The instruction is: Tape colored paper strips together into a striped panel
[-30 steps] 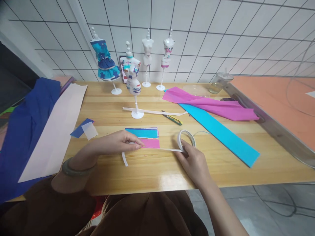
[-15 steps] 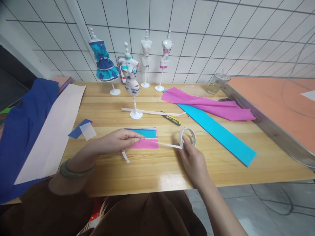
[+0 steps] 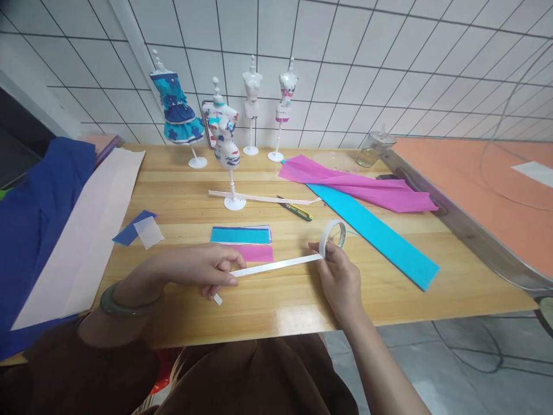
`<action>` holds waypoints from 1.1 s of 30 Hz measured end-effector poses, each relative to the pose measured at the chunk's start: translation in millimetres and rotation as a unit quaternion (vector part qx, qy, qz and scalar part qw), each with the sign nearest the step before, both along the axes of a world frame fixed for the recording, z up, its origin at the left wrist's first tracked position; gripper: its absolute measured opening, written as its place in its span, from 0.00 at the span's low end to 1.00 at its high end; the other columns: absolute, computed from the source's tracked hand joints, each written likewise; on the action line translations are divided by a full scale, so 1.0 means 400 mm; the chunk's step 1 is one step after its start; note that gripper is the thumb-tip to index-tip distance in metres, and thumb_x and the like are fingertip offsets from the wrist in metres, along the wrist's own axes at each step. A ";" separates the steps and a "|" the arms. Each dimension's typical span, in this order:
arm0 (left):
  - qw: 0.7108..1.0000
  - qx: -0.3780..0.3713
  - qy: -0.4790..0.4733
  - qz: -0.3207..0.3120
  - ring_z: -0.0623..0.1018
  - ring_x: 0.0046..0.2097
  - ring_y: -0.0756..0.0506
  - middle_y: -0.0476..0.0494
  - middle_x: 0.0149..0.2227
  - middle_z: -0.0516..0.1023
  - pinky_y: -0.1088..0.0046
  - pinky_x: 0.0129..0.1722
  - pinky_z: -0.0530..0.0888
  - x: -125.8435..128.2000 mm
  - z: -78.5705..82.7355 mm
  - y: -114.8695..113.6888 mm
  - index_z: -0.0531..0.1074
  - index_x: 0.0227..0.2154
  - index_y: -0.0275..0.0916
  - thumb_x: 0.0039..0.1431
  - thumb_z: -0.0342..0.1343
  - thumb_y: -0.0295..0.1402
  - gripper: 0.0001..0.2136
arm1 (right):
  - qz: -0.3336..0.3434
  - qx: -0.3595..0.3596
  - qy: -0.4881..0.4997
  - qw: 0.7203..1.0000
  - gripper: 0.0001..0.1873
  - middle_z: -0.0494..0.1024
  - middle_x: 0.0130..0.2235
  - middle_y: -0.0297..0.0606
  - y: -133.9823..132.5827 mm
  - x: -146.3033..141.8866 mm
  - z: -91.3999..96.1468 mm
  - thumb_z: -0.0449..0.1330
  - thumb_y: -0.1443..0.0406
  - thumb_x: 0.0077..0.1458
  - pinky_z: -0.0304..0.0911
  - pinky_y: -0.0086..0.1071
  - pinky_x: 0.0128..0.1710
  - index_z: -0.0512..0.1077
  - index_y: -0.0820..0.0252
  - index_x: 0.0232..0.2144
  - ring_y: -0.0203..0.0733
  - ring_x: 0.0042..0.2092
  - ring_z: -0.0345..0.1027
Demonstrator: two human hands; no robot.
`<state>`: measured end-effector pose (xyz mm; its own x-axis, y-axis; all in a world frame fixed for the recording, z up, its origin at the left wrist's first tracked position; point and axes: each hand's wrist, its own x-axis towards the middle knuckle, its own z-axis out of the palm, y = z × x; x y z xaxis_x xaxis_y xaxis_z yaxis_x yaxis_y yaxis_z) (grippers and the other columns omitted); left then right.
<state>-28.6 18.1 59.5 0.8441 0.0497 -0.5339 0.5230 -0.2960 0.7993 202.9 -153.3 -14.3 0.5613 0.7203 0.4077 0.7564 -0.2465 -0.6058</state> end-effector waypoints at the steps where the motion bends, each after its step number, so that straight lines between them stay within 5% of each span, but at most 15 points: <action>1: 1.000 -0.005 0.005 -0.009 0.73 0.23 0.50 0.51 0.21 0.71 0.77 0.23 0.69 0.001 -0.003 -0.001 0.64 0.40 0.38 0.56 0.50 0.38 0.12 | 0.001 0.002 -0.005 1.000 0.13 0.80 0.41 0.39 0.000 0.000 0.000 0.54 0.59 0.55 0.67 0.39 0.42 0.74 0.55 0.39 0.48 0.44 0.73; 6: 0.999 -0.030 0.011 -0.039 0.73 0.25 0.51 0.49 0.24 0.74 0.76 0.25 0.70 0.007 -0.024 -0.006 0.65 0.31 0.38 0.57 0.49 0.39 0.09 | 0.007 0.012 -0.025 1.000 0.14 0.79 0.44 0.39 0.003 0.008 -0.014 0.54 0.60 0.55 0.63 0.46 0.49 0.74 0.55 0.42 0.53 0.55 0.64; 17: 0.998 -0.022 0.031 -0.054 0.75 0.26 0.52 0.44 0.30 0.77 0.80 0.23 0.69 0.011 -0.034 -0.006 0.71 0.28 0.36 0.54 0.52 0.40 0.11 | 0.053 -0.032 0.021 0.998 0.15 0.79 0.43 0.38 0.015 0.016 -0.030 0.54 0.66 0.52 0.61 0.48 0.52 0.73 0.56 0.43 0.47 0.45 0.73; 23: 0.996 -0.021 0.044 -0.069 0.75 0.25 0.53 0.45 0.29 0.78 0.81 0.22 0.68 0.013 -0.045 -0.008 0.74 0.26 0.36 0.51 0.55 0.36 0.08 | 0.114 -0.047 -0.020 0.992 0.24 0.74 0.50 0.41 0.009 0.019 -0.033 0.51 0.71 0.50 0.46 0.50 0.61 0.69 0.58 0.50 0.47 0.55 0.64; 33: 0.990 -0.077 0.081 -0.081 0.75 0.24 0.52 0.47 0.21 0.75 0.77 0.26 0.72 0.018 -0.050 -0.019 0.71 0.23 0.34 0.52 0.54 0.32 0.08 | 0.193 -0.056 -0.018 0.979 0.19 0.74 0.51 0.39 -0.002 0.026 -0.012 0.53 0.69 0.54 0.45 0.49 0.62 0.70 0.55 0.48 0.44 0.55 0.64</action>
<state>-21.4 10.5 39.7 0.7364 -0.1720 -0.6543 0.6039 -0.2689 0.7504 213.1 -154.1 -19.2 0.2239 0.9175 0.3287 0.8272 -0.0005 -0.5619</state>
